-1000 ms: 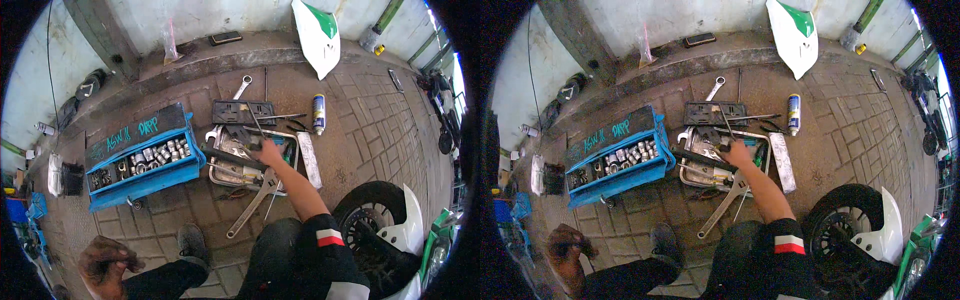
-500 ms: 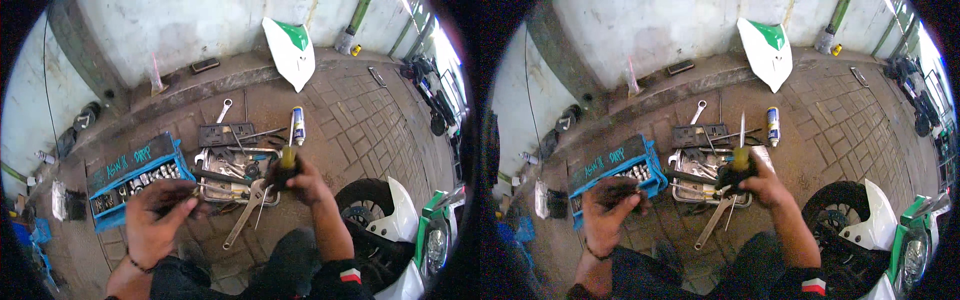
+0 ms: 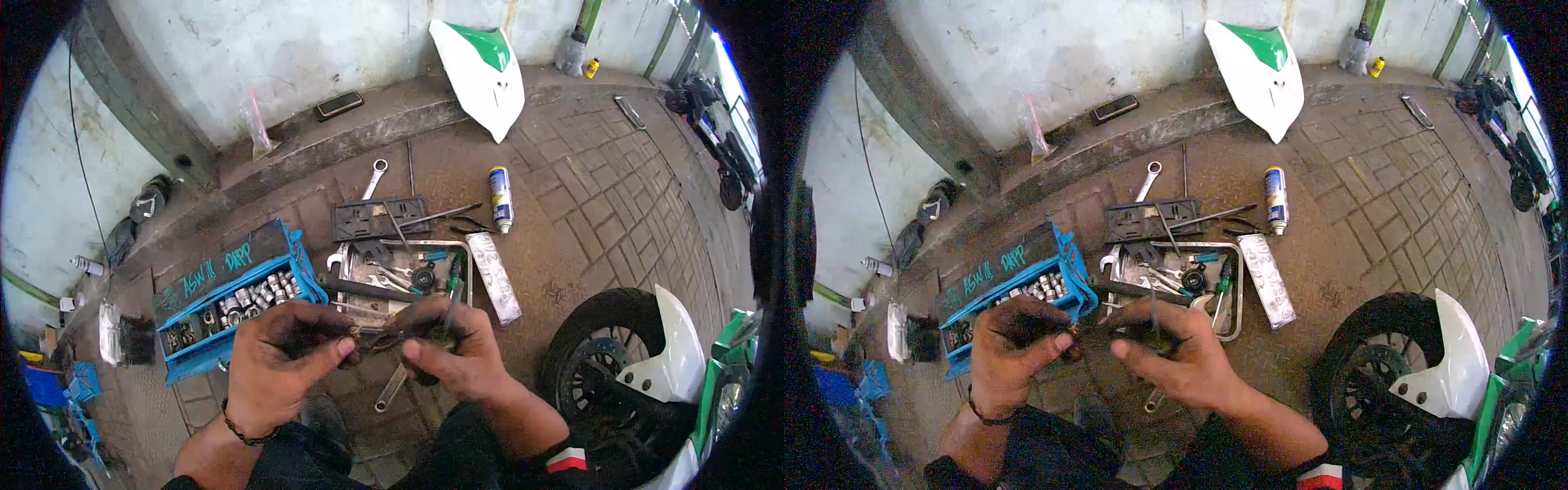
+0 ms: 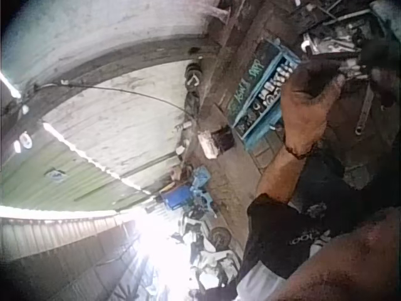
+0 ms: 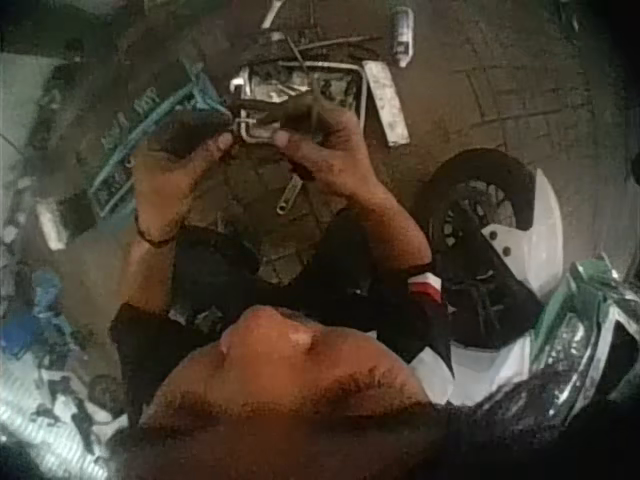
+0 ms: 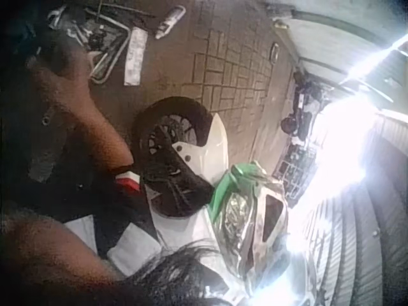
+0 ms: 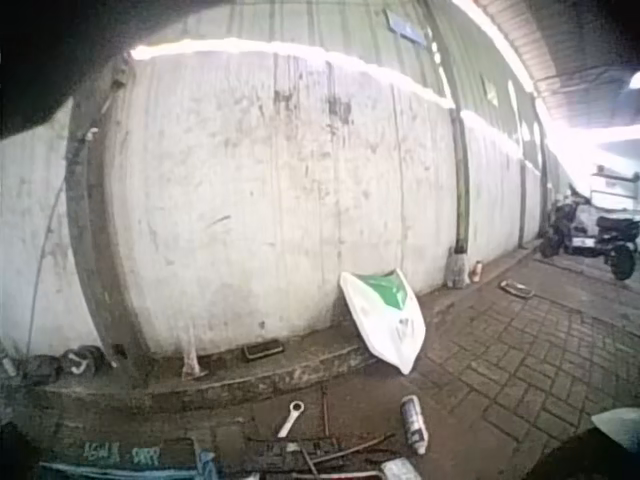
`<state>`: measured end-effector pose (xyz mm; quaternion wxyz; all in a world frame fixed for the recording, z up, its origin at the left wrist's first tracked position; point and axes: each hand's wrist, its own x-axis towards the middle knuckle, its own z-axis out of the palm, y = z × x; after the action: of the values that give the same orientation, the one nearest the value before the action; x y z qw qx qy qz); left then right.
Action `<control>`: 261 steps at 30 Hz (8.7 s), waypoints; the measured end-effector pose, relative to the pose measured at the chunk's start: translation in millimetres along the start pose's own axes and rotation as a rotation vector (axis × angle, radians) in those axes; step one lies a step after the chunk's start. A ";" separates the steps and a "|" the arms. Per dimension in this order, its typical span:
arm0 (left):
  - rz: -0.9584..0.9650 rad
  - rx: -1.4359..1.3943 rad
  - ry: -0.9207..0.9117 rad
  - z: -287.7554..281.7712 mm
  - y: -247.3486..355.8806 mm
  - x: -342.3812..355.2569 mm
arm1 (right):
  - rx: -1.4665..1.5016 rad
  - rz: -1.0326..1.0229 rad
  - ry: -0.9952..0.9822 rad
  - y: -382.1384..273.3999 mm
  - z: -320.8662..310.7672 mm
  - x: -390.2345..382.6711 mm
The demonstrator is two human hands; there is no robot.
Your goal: The person cleans and reassembles a small mechanical component by hand using pliers and a screwdriver while working over a tray of tools.
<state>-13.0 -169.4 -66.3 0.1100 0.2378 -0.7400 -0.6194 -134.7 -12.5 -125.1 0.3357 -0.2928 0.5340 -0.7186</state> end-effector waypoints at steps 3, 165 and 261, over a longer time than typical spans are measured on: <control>0.243 0.310 -0.001 -5.1 -9.7 -1.8 | -0.050 0.087 -0.046 -1.5 7.1 0.3; -0.007 -0.150 -0.087 12.3 -5.0 -7.9 | -0.373 -0.186 -0.313 3.5 -15.4 -18.4; -0.083 0.129 -0.234 20.8 -8.4 -9.3 | -0.758 -0.191 -0.441 1.2 -33.4 -24.6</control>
<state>-12.7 -147.9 -77.6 -0.0182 0.2010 -0.7757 -0.5979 -145.7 25.9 -136.4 0.2425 -0.5894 0.6458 -0.4204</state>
